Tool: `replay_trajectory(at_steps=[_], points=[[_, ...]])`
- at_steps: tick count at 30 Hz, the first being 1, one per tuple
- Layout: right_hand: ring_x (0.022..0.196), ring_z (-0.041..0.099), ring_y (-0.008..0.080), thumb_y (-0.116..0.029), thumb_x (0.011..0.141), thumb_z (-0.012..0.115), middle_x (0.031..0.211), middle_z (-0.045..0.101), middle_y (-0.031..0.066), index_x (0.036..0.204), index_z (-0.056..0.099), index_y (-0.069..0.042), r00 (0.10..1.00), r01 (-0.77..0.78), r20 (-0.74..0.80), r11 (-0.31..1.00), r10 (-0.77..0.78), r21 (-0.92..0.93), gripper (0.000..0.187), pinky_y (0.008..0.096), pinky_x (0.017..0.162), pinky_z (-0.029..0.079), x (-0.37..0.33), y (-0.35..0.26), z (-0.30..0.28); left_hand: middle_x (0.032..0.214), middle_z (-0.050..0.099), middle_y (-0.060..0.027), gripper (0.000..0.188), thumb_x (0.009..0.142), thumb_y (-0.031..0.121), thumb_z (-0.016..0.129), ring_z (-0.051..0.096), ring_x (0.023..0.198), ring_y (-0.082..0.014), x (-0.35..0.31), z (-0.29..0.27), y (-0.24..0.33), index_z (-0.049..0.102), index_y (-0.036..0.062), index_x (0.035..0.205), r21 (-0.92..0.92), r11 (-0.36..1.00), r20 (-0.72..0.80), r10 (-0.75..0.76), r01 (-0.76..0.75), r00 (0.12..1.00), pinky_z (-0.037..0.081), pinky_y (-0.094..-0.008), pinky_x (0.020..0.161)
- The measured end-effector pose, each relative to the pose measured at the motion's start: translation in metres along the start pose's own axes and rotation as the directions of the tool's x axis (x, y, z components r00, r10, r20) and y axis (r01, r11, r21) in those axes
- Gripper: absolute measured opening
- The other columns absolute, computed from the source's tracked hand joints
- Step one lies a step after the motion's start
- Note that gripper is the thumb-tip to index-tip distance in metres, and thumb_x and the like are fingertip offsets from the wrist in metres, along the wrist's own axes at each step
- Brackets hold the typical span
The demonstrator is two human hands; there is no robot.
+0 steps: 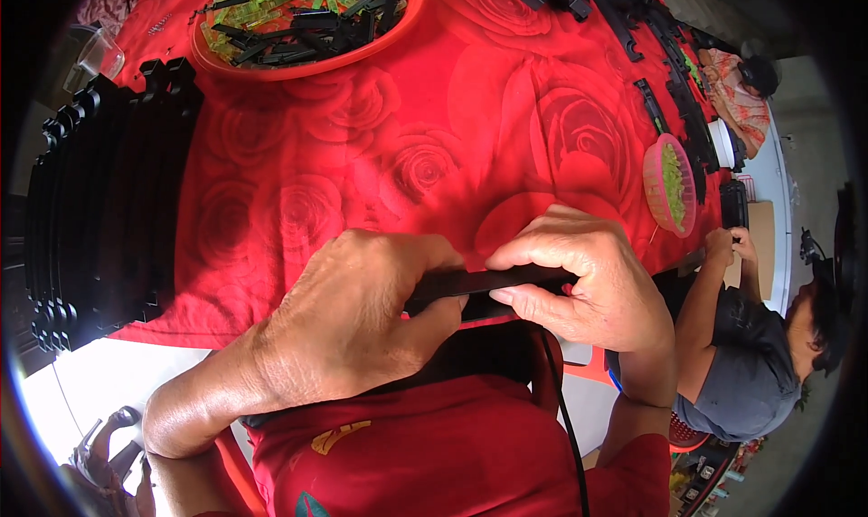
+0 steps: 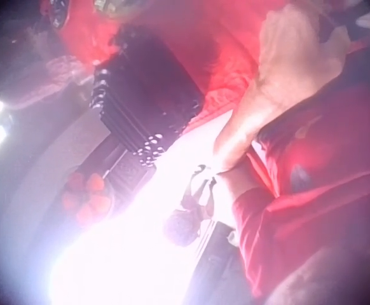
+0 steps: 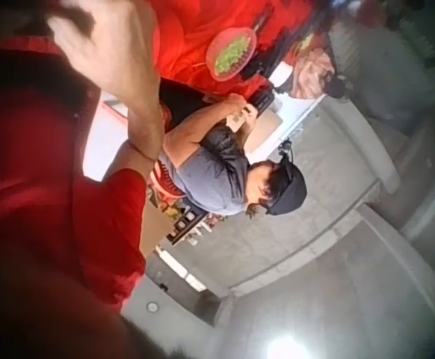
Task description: The person assembles plastic toy gun parts by hand, fitting internal components into a toy gun body on a red table.
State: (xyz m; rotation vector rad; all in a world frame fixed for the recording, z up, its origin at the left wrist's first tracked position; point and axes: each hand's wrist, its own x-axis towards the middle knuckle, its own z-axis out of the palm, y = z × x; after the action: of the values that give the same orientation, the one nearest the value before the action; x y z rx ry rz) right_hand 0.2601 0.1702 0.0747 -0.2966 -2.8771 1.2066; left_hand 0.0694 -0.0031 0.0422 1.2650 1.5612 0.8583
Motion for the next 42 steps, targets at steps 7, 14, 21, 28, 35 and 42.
replay_trajectory(at_steps=[7,14,21,28,35,42], points=[[0.082,0.069,0.0248,-0.002,0.076,0.092,0.088,0.074,0.009,0.105,0.079,-0.001,0.994,0.027,-0.1,0.999,-0.031,-0.043,0.032,0.0352,0.072,0.053,0.002,-0.002,0.008,0.078,0.071,-0.0096,0.019,0.093,0.004,0.07,0.068,0.07,-0.0133,-0.001,0.008,-0.006,0.074,-0.0037,0.11,-0.026,0.998,-0.092,0.052,-0.055,0.994,0.054,-0.0321,0.064],[0.06,0.065,0.0191,0.002,0.075,0.092,0.073,0.07,0.0084,0.09,0.079,0.0,0.896,-0.059,-0.437,0.952,-0.082,-0.3,0.02,0.0302,0.056,0.048,-0.023,-0.025,0.011,0.073,0.067,-0.0079,0.018,0.095,0.005,0.07,0.064,0.067,-0.0114,0.003,0.002,-0.003,0.074,-0.0033,0.11,-0.082,0.997,-0.126,-0.025,0.015,0.992,0.05,-0.0306,0.061],[0.061,0.068,0.019,0.0,0.087,0.087,0.075,0.073,0.0124,0.102,0.081,0.003,0.867,-0.162,-0.491,0.98,0.085,-0.118,0.017,0.0308,0.057,0.051,-0.03,-0.022,0.032,0.074,0.066,-0.0073,0.016,0.098,0.003,0.07,0.062,0.068,-0.0099,-0.004,0.009,-0.001,0.073,-0.0037,0.112,-0.011,0.992,-0.205,0.121,-0.126,0.971,0.05,-0.03,0.06],[0.068,0.069,0.0075,0.003,0.095,0.081,0.078,0.076,0.0077,0.104,0.08,0.005,0.764,-0.128,-0.605,0.972,0.223,0.198,0.01,0.0251,0.06,0.052,-0.019,-0.031,0.051,0.076,0.067,-0.0082,0.016,0.098,0.003,0.069,0.063,0.069,-0.0105,-0.007,0.005,0.002,0.073,-0.0037,0.112,0.028,0.99,-0.225,0.144,-0.141,0.964,0.051,-0.0308,0.061],[0.069,0.061,0.0011,0.003,0.096,0.08,0.075,0.07,-0.0003,0.096,0.077,0.006,0.765,-0.152,-0.533,0.905,0.362,0.397,0.004,0.0196,0.06,0.047,-0.014,-0.034,0.046,0.079,0.068,-0.0105,0.021,0.098,0.003,0.069,0.065,0.07,-0.0136,-0.007,-0.009,-0.003,0.071,-0.0041,0.117,-0.022,0.991,-0.17,0.126,-0.131,0.977,0.052,-0.0325,0.062],[0.067,0.06,0.0009,0.002,0.097,0.079,0.073,0.069,-0.0006,0.094,0.076,0.006,0.798,-0.191,-0.482,0.911,0.362,0.367,0.005,0.0201,0.057,0.045,-0.011,-0.024,0.045,0.082,0.07,-0.0129,0.024,0.099,0.004,0.07,0.068,0.071,-0.0155,-0.008,-0.005,-0.01,0.071,-0.0046,0.121,-0.016,0.995,-0.148,0.098,-0.101,0.984,0.052,-0.0338,0.063]])
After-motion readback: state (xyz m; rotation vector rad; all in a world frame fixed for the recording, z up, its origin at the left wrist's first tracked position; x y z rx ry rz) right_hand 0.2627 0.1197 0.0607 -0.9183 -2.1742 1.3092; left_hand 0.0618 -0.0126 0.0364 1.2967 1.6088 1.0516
